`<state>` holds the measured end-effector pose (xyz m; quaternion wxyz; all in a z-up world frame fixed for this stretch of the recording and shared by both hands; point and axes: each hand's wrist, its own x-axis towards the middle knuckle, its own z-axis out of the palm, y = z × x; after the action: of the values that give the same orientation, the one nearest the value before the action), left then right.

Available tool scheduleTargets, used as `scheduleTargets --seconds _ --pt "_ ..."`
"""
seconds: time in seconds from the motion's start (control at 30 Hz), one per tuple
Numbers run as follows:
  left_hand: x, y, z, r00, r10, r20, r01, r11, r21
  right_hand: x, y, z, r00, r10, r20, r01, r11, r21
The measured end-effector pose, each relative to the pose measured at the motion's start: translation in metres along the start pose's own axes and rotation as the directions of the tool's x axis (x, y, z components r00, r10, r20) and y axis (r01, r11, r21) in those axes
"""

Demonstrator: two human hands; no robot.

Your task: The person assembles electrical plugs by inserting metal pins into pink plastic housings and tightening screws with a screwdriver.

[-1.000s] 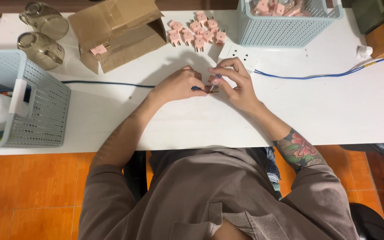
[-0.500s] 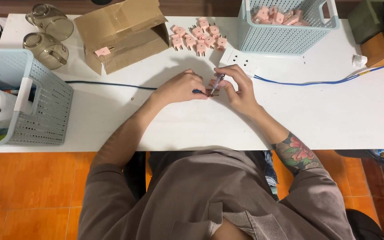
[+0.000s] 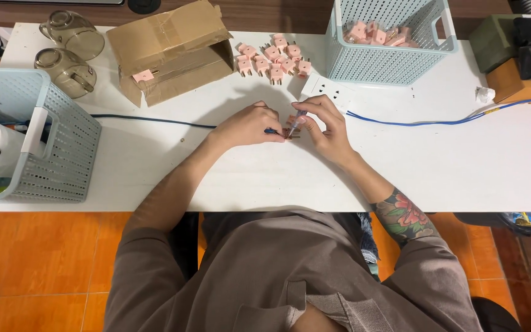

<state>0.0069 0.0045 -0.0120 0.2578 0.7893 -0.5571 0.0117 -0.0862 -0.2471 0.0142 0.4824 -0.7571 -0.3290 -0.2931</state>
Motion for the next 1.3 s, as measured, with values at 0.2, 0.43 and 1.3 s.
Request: scheduleTargets --seconds 0.2,0.43,1.3 --pt "-0.0009 0.0052 -0.0058 1.000 -0.010 0.010 0.010 1.000 -0.020 0.0009 -0.0050 -0.0006 1.000 0.015 0.005 -0.015 1.000 0.011" --pt "0.0017 -0.0006 -0.0012 1.000 -0.004 0.011 0.004 1.000 -0.028 0.0028 -0.0018 -0.0022 0.999 -0.035 0.005 0.035 0.999 0.002" --pt "-0.0006 -0.0012 0.0019 0.999 -0.039 0.021 0.039 0.999 -0.005 0.0032 -0.0079 -0.0025 0.999 -0.010 0.035 0.011 1.000 -0.010"
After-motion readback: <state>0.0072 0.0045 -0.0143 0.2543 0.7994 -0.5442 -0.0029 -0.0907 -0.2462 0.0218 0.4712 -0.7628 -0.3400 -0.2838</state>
